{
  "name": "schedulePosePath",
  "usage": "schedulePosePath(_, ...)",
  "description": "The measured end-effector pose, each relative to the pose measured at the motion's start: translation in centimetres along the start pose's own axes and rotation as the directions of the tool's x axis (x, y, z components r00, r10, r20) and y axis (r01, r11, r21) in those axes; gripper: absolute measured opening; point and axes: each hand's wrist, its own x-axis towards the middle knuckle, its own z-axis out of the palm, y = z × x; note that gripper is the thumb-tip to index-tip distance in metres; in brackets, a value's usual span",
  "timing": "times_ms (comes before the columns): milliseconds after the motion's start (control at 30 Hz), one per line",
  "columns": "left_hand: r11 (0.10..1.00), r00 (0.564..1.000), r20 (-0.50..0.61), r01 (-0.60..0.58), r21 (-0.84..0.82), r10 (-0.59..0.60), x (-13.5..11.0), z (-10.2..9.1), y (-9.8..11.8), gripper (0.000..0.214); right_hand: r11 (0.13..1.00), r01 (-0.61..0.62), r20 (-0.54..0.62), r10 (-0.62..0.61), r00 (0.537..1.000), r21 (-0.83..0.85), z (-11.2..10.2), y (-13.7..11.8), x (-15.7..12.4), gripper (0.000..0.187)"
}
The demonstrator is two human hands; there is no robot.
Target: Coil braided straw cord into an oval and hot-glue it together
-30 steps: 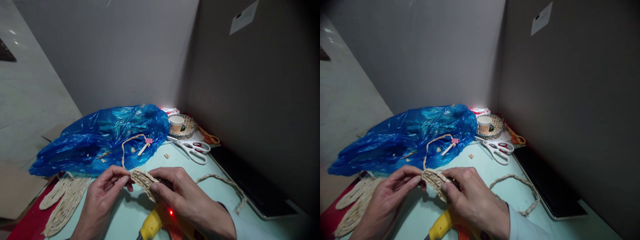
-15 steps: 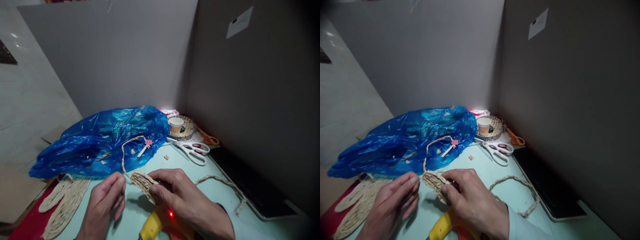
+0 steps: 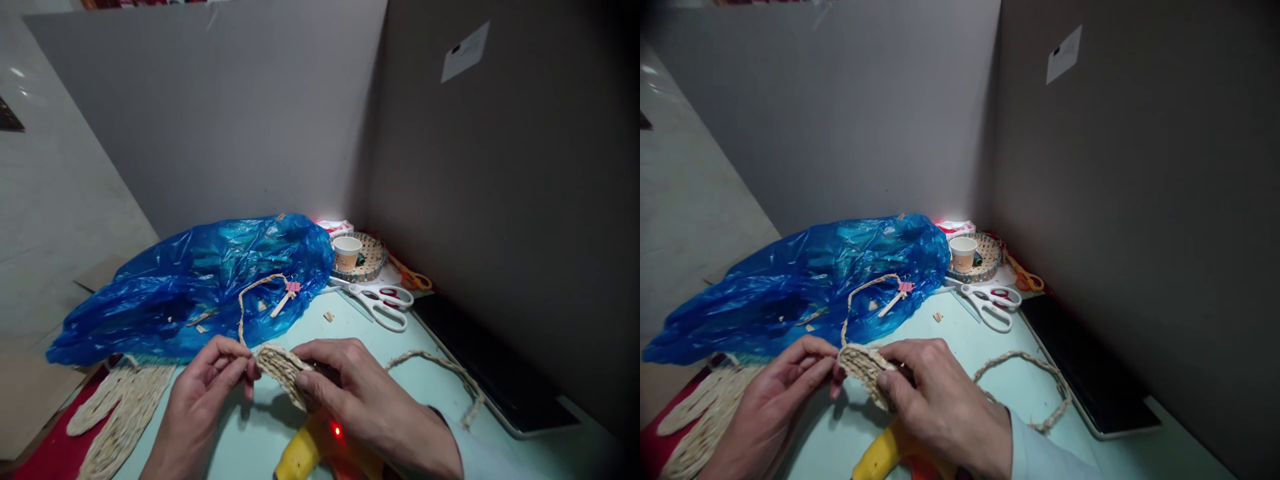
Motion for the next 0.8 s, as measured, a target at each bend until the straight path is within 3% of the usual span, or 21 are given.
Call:
schedulePosePath(167, 0.999, 0.999, -0.035, 0.023, -0.028, -0.024, -0.23, -0.02, 0.25, 0.017, 1.0, 0.0, 0.001, 0.0, 1.0, 0.012, -0.07, 0.03, -0.04, 0.021)
schedulePosePath(300, 0.98, 0.992, -0.073, 0.087, -0.181, -0.101, -0.38, 0.41, 0.35, 0.026, 1.0, 0.001, -0.002, -0.001, 1.0, 0.002, 0.05, 0.01, 0.17, 0.021)
schedulePosePath(467, 0.968, 0.98, -0.13, 0.118, -0.22, -0.149, -0.62, 0.64, 0.22, 0.039, 1.0, -0.005, -0.006, 0.005, 1.0, -0.006, 0.07, -0.24, 0.12, 0.02)
schedulePosePath(633, 0.98, 0.978, -0.177, 0.073, -0.187, -0.107, -0.56, 0.72, 0.29, 0.052, 1.0, 0.01, 0.002, -0.01, 1.0, -0.006, -0.02, -0.44, -0.06, 0.02)
schedulePosePath(800, 0.991, 0.994, -0.103, 0.026, -0.128, -0.039, -0.11, 0.49, 0.46, 0.037, 1.0, 0.003, 0.009, -0.003, 1.0, 0.002, -0.11, -0.47, -0.15, 0.021)
